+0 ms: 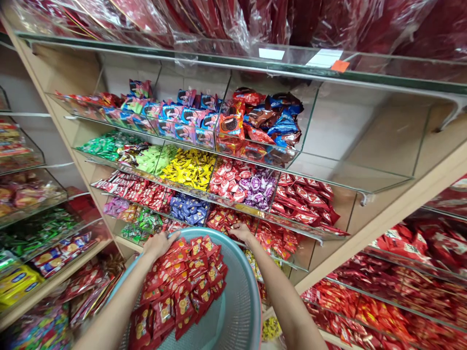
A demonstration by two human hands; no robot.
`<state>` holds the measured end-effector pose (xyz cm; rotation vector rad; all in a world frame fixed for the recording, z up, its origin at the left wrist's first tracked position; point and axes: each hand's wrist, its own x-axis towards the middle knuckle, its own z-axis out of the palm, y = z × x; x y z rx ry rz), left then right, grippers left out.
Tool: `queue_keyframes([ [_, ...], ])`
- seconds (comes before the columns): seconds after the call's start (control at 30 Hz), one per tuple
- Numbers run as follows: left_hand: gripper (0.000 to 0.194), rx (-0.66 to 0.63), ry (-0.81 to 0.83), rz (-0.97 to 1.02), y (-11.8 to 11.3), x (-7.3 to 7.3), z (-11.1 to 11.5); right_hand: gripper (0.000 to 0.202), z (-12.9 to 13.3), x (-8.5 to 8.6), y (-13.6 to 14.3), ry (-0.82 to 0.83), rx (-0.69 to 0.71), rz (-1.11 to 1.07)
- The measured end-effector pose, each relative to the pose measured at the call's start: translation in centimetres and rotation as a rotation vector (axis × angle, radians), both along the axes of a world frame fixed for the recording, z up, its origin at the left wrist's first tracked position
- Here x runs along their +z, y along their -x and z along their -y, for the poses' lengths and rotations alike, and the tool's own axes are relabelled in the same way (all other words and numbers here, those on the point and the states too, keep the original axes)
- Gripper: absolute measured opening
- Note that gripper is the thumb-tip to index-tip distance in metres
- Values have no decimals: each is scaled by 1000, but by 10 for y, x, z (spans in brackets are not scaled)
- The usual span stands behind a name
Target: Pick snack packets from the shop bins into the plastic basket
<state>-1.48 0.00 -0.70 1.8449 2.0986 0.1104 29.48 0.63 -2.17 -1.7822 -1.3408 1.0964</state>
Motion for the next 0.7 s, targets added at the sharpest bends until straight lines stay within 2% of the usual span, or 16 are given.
queue_keyframes([
  [0.1, 81, 4, 6, -2, 0, -1, 0, 29, 9, 18, -2, 6, -13, -104],
  [0.27, 81, 3, 4, 4, 0, 1, 0, 30, 39, 48, 9, -20, 46, -705],
  [0.37, 81, 10, 13, 7, 0, 2, 0, 27, 61, 57, 22, 82, 112, -936],
  [0.5, 81, 10, 21, 3, -1, 2, 1, 33, 83, 60, 38, 180, 160, -1000],
  [0.7, 80, 8, 17, -10, -2, 4, 1, 34, 99, 61, 56, 167, 239, -871],
])
